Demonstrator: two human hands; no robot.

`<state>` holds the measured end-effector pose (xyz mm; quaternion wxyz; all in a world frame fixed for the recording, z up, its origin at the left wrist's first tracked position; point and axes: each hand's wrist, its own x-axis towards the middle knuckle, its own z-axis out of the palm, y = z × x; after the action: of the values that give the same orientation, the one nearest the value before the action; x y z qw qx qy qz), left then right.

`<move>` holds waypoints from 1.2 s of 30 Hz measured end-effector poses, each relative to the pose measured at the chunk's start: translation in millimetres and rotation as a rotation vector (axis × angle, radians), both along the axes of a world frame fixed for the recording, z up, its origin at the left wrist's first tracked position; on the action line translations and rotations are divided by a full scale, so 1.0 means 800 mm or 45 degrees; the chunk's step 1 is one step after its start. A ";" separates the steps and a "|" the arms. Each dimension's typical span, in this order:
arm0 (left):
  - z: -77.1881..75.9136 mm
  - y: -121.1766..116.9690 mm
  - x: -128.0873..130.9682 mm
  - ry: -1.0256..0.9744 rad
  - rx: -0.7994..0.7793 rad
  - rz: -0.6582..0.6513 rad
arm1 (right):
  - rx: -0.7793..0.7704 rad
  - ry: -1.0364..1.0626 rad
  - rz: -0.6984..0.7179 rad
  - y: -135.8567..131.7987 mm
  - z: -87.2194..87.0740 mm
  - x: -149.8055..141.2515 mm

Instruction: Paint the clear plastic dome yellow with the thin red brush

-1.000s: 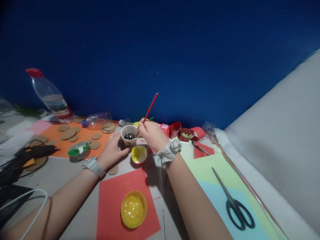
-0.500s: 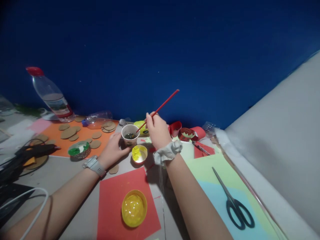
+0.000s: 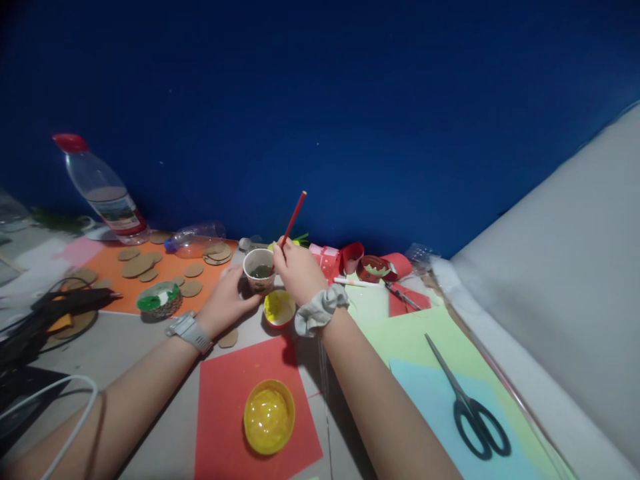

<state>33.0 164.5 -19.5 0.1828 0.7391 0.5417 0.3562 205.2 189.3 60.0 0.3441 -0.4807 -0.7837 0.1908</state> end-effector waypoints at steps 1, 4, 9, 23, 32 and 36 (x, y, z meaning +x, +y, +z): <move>0.000 0.000 0.000 0.011 0.002 -0.002 | 0.002 -0.014 0.008 0.000 0.000 0.000; -0.001 0.000 0.000 0.037 0.008 0.004 | 0.009 -0.045 0.010 0.000 0.001 -0.001; -0.001 -0.001 0.000 0.052 0.014 0.030 | 0.009 -0.077 0.007 -0.002 0.003 -0.002; -0.003 0.001 0.001 -0.001 0.006 0.025 | 0.005 -0.103 0.013 -0.003 0.006 -0.005; 0.003 0.000 0.004 -0.076 -0.014 0.011 | 0.019 -0.108 -0.009 -0.004 0.004 -0.005; 0.004 -0.001 0.004 -0.082 -0.032 0.004 | 0.014 -0.104 -0.013 -0.002 0.002 -0.003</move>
<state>36.4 163.9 -16.7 0.2087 0.7240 0.5412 0.3732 202.7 187.9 62.0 0.3155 -0.4900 -0.7957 0.1648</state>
